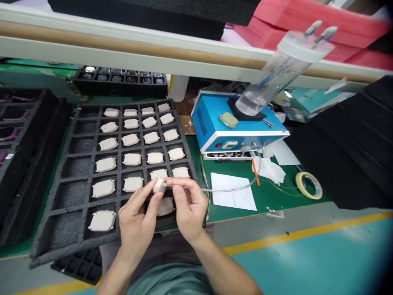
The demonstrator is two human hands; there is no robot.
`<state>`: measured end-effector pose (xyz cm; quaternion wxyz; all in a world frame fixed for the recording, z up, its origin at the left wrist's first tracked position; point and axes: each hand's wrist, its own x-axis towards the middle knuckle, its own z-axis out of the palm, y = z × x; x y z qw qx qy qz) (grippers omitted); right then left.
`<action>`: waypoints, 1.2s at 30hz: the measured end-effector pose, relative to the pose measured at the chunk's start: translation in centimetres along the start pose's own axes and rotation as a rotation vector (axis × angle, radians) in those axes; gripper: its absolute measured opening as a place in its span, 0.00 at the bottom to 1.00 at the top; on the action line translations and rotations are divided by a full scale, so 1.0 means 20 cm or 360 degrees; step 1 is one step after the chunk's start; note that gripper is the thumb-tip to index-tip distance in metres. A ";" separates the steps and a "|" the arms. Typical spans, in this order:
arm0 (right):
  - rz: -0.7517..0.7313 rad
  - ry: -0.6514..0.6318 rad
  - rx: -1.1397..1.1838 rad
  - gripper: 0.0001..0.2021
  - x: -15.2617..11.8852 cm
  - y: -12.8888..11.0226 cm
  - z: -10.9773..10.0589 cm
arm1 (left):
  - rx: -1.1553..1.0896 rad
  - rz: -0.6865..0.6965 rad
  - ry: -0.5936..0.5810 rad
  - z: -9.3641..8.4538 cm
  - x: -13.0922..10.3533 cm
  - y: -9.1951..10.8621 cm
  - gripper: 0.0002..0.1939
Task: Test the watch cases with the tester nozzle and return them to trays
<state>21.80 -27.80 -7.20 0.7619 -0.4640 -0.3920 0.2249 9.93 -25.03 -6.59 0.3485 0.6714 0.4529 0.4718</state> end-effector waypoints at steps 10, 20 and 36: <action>0.0026 -0.0008 0.0018 0.08 0.00 0.01 0.00 | 0.0006 -0.0016 0.0006 0.00 0.00 -0.02 0.15; 0.0024 -0.0003 -0.0025 0.06 0.00 0.00 0.00 | 0.0026 0.0008 0.0010 0.00 0.00 -0.02 0.15; 0.0033 -0.0013 0.0023 0.08 0.00 0.00 0.00 | 0.0032 0.0005 0.0008 0.00 0.00 -0.02 0.15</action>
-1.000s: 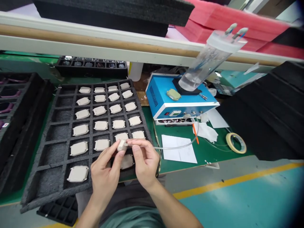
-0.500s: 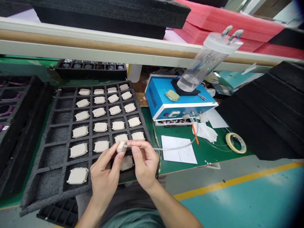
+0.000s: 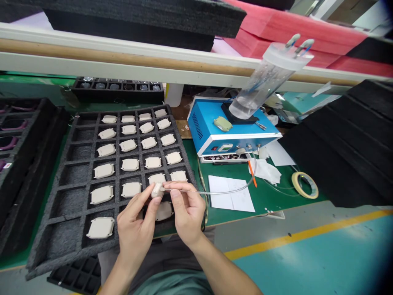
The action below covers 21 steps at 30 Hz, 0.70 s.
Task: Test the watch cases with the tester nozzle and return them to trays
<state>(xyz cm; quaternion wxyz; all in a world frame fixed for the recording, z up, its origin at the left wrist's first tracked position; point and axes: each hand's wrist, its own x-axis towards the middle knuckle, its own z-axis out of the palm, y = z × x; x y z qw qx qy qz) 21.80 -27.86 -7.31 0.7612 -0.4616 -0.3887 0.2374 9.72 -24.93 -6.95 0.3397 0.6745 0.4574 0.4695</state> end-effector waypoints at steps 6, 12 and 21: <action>0.0005 0.0002 -0.0007 0.07 0.00 0.00 0.00 | 0.0002 -0.0010 -0.0008 0.00 0.00 0.01 0.15; 0.0003 0.0001 -0.0005 0.08 0.00 0.00 0.00 | 0.0009 0.0007 -0.0012 0.00 0.00 0.00 0.15; -0.0003 0.0007 -0.0063 0.06 0.00 0.00 0.00 | -0.0003 0.0021 -0.0008 0.00 0.00 0.01 0.15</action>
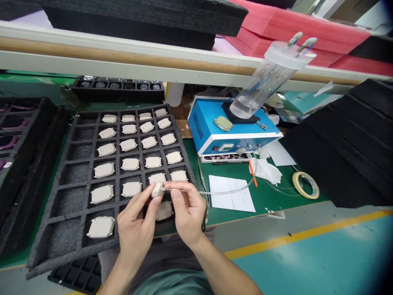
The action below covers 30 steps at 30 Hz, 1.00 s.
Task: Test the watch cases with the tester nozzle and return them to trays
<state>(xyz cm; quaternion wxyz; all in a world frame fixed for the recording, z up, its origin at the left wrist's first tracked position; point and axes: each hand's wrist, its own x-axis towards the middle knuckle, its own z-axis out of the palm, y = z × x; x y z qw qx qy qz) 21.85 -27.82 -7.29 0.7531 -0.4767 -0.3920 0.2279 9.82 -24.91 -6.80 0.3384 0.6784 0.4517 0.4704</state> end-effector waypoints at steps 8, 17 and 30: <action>-0.0001 0.0009 -0.0033 0.06 0.00 0.00 0.00 | 0.0006 -0.0019 -0.0014 0.00 0.00 0.00 0.15; 0.0013 -0.0002 0.0025 0.07 0.00 0.00 0.00 | 0.0000 0.0004 -0.0003 0.00 0.00 0.01 0.15; -0.0001 0.0012 -0.0032 0.06 0.00 -0.01 0.00 | 0.0011 0.0000 -0.0013 0.00 -0.01 0.00 0.15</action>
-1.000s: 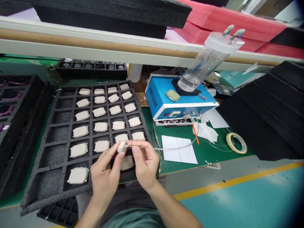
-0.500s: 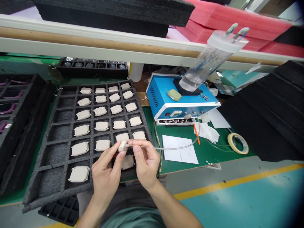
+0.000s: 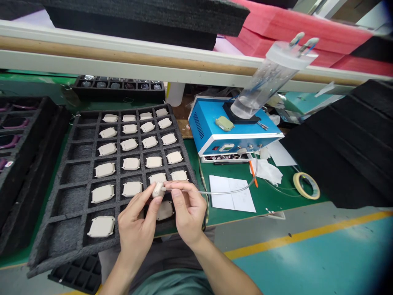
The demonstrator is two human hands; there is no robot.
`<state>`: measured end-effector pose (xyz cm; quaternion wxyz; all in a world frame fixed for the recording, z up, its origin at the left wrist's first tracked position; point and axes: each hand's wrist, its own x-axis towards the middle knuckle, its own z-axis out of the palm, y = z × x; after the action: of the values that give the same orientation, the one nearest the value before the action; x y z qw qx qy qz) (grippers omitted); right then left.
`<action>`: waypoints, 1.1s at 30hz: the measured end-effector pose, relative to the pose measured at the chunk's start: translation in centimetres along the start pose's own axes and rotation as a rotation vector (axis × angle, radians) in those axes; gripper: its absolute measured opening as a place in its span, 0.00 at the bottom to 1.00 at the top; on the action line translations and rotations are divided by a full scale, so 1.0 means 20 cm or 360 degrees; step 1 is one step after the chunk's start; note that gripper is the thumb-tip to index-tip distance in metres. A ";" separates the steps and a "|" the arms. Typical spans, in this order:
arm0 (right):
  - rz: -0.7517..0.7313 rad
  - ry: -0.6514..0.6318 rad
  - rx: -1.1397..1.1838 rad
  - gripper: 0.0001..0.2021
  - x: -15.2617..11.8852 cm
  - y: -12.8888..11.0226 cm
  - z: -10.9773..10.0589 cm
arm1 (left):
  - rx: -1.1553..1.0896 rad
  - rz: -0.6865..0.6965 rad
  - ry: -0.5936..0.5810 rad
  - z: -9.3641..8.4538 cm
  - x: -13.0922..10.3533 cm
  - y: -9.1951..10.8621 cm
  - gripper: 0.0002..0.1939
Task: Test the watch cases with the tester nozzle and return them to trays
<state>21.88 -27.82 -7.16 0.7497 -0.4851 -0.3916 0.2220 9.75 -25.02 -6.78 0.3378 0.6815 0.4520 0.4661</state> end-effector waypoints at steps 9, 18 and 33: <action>0.0007 -0.0005 0.0032 0.06 0.00 0.01 0.00 | 0.0004 -0.0006 0.0005 0.01 0.00 -0.01 0.15; 0.0002 -0.0006 0.0065 0.07 0.00 0.00 0.00 | 0.0005 0.0011 0.0009 0.00 0.00 0.00 0.15; 0.0001 -0.0021 0.0075 0.08 0.00 0.01 0.00 | 0.0007 0.0063 0.0008 0.00 0.00 -0.01 0.16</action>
<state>21.85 -27.84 -7.31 0.7582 -0.4660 -0.3910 0.2346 9.76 -24.95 -6.93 0.3259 0.6897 0.4403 0.4735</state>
